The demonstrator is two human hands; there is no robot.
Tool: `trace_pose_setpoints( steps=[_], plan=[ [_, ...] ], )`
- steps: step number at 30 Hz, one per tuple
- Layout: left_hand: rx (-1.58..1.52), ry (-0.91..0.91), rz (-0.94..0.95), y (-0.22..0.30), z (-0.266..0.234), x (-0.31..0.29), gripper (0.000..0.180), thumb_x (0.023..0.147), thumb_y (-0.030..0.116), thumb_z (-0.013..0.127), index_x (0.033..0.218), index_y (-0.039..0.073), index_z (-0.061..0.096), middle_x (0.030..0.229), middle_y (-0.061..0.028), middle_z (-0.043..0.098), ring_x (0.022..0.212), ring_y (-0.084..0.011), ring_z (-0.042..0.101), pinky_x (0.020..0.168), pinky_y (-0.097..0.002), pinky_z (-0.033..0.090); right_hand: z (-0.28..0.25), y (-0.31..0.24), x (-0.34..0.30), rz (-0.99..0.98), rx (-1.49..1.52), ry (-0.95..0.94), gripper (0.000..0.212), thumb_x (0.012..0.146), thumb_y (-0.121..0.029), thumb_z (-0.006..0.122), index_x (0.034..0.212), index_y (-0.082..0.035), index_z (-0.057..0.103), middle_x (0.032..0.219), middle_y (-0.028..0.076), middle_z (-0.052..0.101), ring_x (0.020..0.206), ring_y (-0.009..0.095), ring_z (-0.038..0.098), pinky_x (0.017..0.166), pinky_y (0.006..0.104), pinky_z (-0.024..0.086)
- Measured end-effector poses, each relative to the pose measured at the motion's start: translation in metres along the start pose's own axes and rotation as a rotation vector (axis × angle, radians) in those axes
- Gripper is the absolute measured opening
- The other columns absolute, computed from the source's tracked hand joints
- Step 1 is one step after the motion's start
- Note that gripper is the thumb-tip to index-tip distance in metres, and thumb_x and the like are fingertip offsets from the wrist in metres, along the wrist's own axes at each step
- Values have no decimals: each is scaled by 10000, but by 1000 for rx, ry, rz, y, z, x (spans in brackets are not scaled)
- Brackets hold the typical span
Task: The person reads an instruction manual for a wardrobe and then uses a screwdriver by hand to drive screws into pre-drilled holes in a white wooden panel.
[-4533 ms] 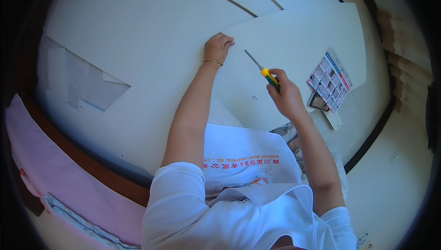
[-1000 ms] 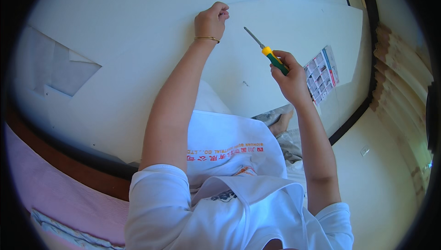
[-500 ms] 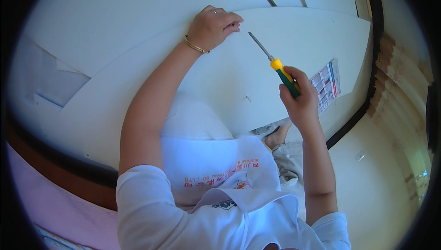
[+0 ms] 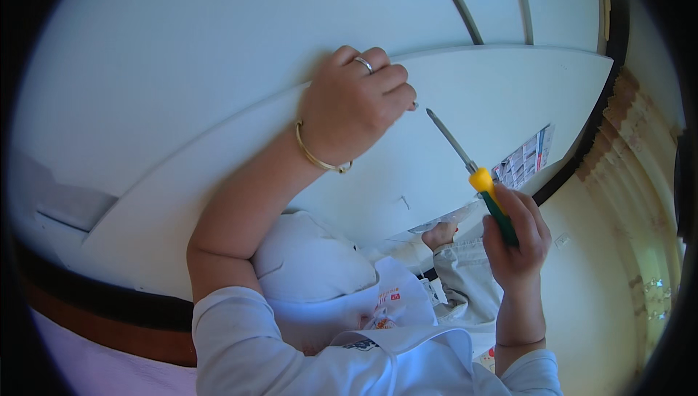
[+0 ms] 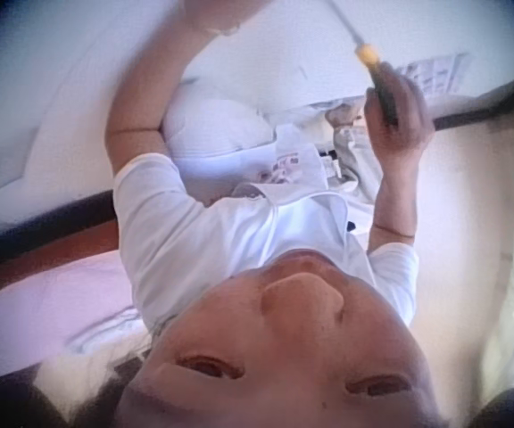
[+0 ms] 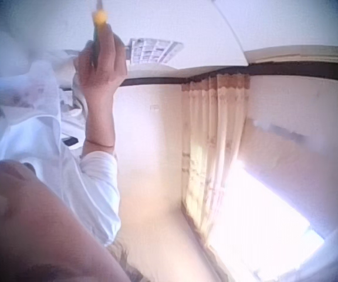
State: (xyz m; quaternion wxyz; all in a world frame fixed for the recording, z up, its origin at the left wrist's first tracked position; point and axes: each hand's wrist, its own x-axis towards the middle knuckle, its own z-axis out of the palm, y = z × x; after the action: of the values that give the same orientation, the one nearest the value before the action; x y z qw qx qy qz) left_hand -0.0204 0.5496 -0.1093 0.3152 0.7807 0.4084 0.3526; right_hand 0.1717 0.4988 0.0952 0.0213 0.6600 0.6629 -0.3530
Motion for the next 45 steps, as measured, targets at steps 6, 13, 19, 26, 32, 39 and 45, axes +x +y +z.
trace_pose_setpoints(
  steps=[6,13,19,26,32,39,45],
  plan=[
    [51,4,-13,0,0,-2,102,624,118,691,671,173,620,679,74,521,731,-116,529,639,-287,376,-10,-15,1,18,-75,-53,411,729,91,652,1131,14,613,974,195,651,808,276,664,706,324,535],
    [43,-53,-20,2,-3,-3,97,634,115,694,670,166,620,686,70,534,738,-119,531,645,-282,388,-7,-19,10,-113,-175,-25,455,693,89,683,1137,8,624,921,166,655,706,265,661,605,311,541],
    [54,-44,-21,2,-1,-3,95,636,114,694,672,163,620,704,71,547,741,-125,534,654,-286,391,-8,-27,10,-75,-213,-73,428,721,96,670,1136,7,623,930,176,649,733,263,656,635,321,537],
    [49,-51,-17,2,-2,-3,100,632,109,692,676,159,618,709,68,539,754,-127,533,653,-287,388,-23,-46,32,-296,-581,-197,428,720,23,713,1140,5,636,958,136,615,656,217,574,515,287,485],
    [32,-46,-12,3,-1,-2,96,633,114,675,684,154,605,721,66,534,753,-130,530,658,-289,385,-28,-70,44,-453,-726,-348,374,680,-40,751,1044,-2,675,887,93,554,549,139,455,402,243,398],
    [124,4,54,8,1,-7,75,659,116,645,678,142,577,704,50,515,753,-132,531,709,-295,400,-22,-66,47,-121,-401,-358,398,690,80,665,1075,-16,632,928,124,533,545,205,573,401,301,431],
    [52,8,8,5,2,-9,80,686,116,669,694,141,593,707,47,526,761,-131,539,738,-304,406,-32,-68,23,-12,-348,-280,407,744,114,657,1125,-25,626,996,148,543,585,175,537,513,282,437]
  ],
)
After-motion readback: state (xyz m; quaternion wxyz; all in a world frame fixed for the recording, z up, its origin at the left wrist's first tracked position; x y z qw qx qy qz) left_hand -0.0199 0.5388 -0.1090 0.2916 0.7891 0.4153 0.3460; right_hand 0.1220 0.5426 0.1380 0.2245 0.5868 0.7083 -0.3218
